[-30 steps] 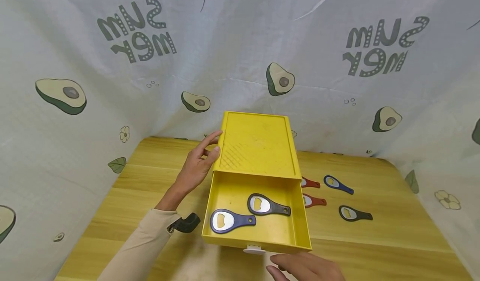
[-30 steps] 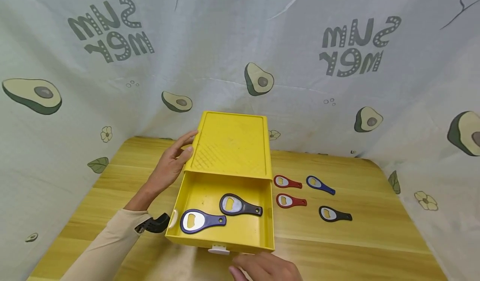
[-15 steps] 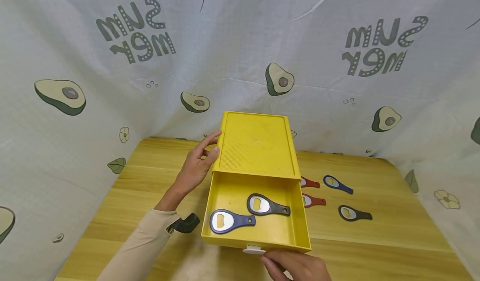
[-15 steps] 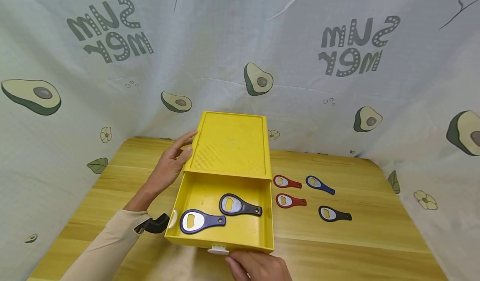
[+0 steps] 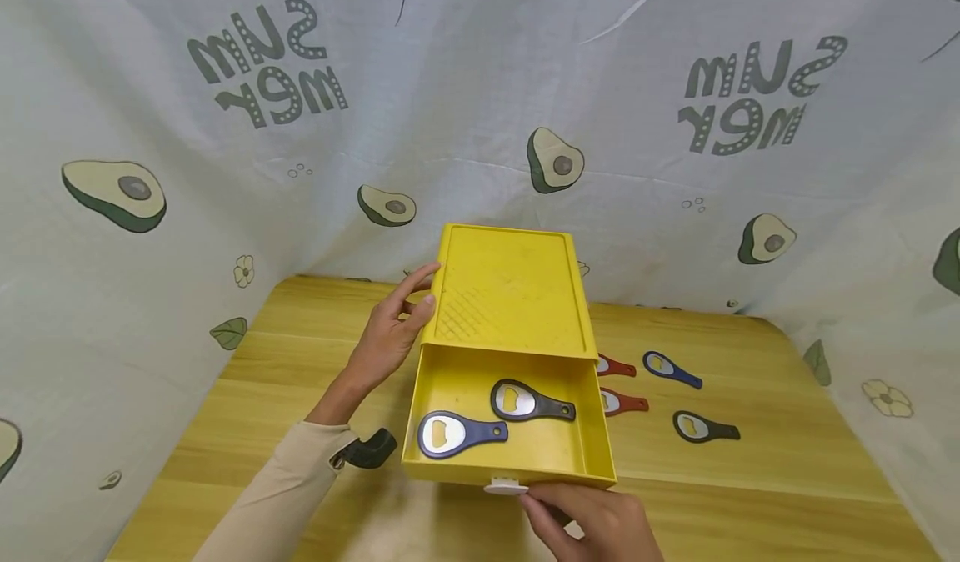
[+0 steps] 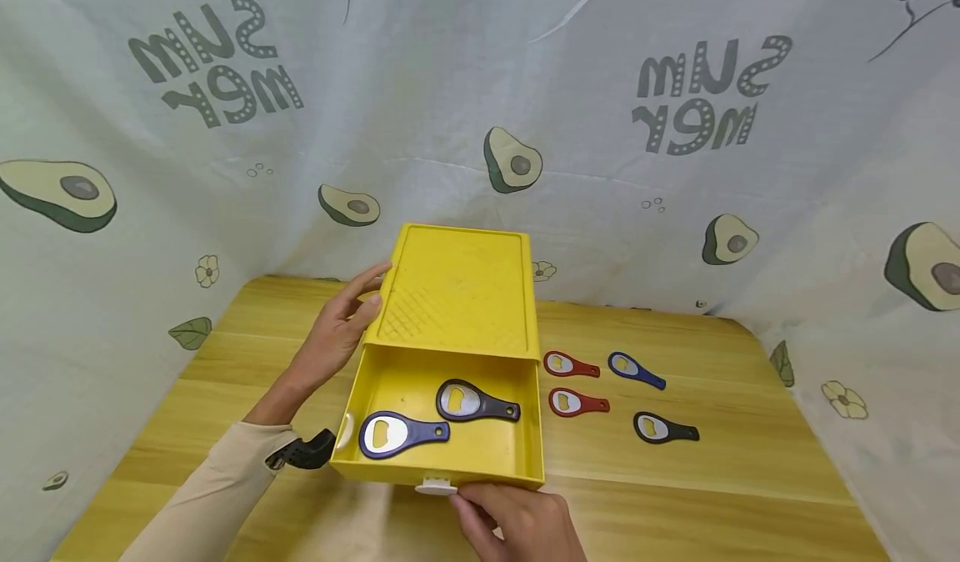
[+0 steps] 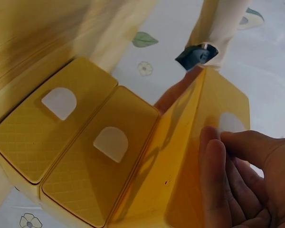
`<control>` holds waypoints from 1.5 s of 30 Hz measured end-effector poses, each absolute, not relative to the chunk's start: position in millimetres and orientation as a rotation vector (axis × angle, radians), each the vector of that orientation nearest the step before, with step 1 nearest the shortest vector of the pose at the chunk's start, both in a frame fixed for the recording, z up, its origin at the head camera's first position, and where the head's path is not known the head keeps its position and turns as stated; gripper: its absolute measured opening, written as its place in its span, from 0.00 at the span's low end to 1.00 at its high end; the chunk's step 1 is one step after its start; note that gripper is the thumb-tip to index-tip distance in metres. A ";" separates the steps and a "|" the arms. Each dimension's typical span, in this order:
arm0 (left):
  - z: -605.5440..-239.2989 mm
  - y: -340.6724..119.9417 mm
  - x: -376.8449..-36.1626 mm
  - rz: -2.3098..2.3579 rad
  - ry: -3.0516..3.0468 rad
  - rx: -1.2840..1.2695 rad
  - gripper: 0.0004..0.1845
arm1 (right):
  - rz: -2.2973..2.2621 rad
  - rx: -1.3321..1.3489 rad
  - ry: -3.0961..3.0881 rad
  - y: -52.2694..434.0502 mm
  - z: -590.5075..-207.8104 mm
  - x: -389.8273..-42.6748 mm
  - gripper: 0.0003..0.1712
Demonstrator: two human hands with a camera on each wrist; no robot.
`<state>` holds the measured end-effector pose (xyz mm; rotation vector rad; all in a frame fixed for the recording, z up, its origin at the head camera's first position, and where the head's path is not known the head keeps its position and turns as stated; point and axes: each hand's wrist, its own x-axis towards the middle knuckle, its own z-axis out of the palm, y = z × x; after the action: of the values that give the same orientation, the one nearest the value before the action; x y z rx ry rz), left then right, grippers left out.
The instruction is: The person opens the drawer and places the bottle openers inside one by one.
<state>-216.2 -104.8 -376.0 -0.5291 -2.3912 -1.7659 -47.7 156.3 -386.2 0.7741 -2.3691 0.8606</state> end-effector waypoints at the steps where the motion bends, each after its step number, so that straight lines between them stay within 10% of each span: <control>1: -376.1 -105.1 -216.0 -1.763 -2.393 -0.525 0.26 | 0.850 0.773 -2.374 156.0 -386.2 -49.2 0.07; 45: -366.5 -103.0 -213.6 -1.671 -2.520 -0.428 0.26 | 0.849 0.696 -2.277 151.7 -387.4 -138.1 0.03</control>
<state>-213.6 -103.0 -366.5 -0.4282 -2.5197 -1.6715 -138.1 151.7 -387.4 0.6958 -2.2775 0.8487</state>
